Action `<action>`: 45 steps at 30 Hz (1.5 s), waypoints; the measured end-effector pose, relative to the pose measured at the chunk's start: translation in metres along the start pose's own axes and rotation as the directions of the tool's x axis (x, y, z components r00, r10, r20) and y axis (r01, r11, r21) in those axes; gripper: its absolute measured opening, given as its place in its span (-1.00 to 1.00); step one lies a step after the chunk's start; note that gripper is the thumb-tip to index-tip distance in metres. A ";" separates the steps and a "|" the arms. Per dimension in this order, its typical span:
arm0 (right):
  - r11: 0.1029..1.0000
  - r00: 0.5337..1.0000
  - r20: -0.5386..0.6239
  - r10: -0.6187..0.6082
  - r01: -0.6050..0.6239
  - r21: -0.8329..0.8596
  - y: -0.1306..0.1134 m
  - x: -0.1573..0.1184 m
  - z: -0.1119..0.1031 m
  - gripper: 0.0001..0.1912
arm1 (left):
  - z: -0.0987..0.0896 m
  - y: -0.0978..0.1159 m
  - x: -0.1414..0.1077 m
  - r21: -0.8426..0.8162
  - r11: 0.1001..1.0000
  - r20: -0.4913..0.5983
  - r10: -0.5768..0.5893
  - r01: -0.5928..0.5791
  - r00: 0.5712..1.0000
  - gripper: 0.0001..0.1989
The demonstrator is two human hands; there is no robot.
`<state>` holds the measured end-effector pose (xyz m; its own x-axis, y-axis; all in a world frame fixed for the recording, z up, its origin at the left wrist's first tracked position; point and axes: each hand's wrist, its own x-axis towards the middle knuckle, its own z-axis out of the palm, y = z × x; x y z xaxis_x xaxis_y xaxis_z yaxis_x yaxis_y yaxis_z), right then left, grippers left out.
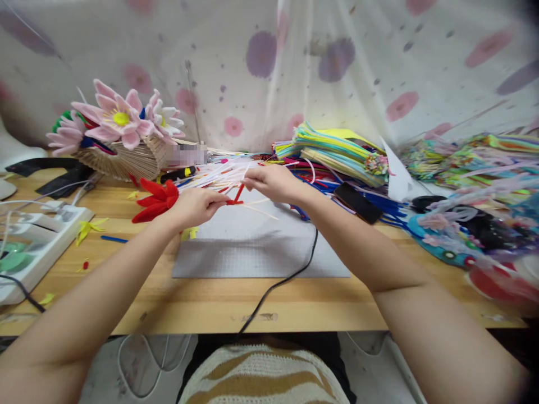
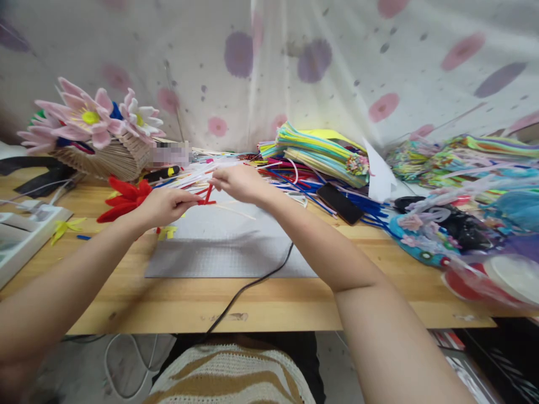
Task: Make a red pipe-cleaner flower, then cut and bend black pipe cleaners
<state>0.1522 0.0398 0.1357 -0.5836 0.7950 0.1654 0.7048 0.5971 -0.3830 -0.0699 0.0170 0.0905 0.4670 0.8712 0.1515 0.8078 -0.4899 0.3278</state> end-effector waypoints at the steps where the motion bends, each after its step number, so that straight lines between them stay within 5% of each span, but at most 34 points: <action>1: 0.999 1.000 0.020 -0.019 0.018 0.047 0.009 0.007 -0.004 -0.63 | -0.002 0.000 -0.001 -0.088 0.995 0.024 0.045 -0.043 0.999 -0.71; 6: 0.928 0.971 0.210 -0.119 0.033 0.372 0.039 0.017 0.023 -0.60 | -0.005 0.002 -0.004 -0.378 0.926 -0.079 -0.022 -0.010 0.997 -0.63; 10: 0.885 0.912 0.386 -0.142 -0.058 0.463 0.014 -0.011 0.060 -0.55 | 0.000 -0.001 -0.005 -0.305 0.951 -0.218 -0.128 0.058 0.968 -0.63; 12: 0.890 0.928 0.353 -0.118 -0.059 0.452 -0.007 -0.026 0.062 -0.60 | 0.003 -0.004 -0.005 -0.190 0.978 -0.244 -0.132 0.086 0.961 -0.65; 15: 0.911 0.961 0.205 -0.189 0.093 0.402 -0.023 -0.034 0.042 -0.70 | 0.004 -0.007 -0.006 -0.029 0.995 -0.210 -0.096 0.092 0.973 -0.69; 20: 0.940 0.991 -0.030 -0.128 0.131 0.314 0.009 -0.002 0.007 -0.73 | -0.001 -0.008 -0.009 -0.098 0.993 -0.050 0.056 -0.061 0.997 -0.71; 24: 0.908 0.991 0.082 -0.101 0.058 0.415 0.037 0.017 0.024 -0.67 | -0.006 -0.003 -0.010 -0.301 0.950 -0.043 0.074 -0.083 0.996 -0.70; 28: 0.872 0.945 0.314 -0.093 -0.075 0.484 0.022 -0.002 0.063 -0.61 | -0.003 -0.006 -0.010 -0.298 0.954 -0.209 -0.090 0.025 0.974 -0.65; 32: 0.918 0.967 0.238 -0.091 -0.011 0.397 -0.013 -0.029 0.072 -0.66 | 0.007 -0.017 -0.010 -0.071 0.994 -0.323 -0.099 0.081 0.941 -0.66; 36: 0.943 0.977 0.072 -0.200 0.172 0.286 -0.017 -0.021 0.035 -0.75 | 0.009 -0.018 -0.012 0.127 0.992 -0.225 0.003 0.027 0.974 -0.67; 40: 0.929 0.986 -0.042 -0.161 0.166 0.331 0.014 0.006 0.013 -0.73 | 0.000 -0.012 -0.015 -0.025 0.985 -0.075 0.166 -0.168 0.983 -0.67; 45: 0.872 0.986 0.128 -0.106 0.030 0.489 0.032 0.007 0.051 -0.63 | -0.007 -0.005 -0.016 -0.244 0.959 -0.168 0.104 -0.143 0.980 -0.66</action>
<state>0.1507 0.0590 0.0780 -0.7019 0.7070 0.0870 0.4000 0.4922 -0.7731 -0.0844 0.0056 0.0927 0.4812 0.8083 0.3393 0.6202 -0.5874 0.5199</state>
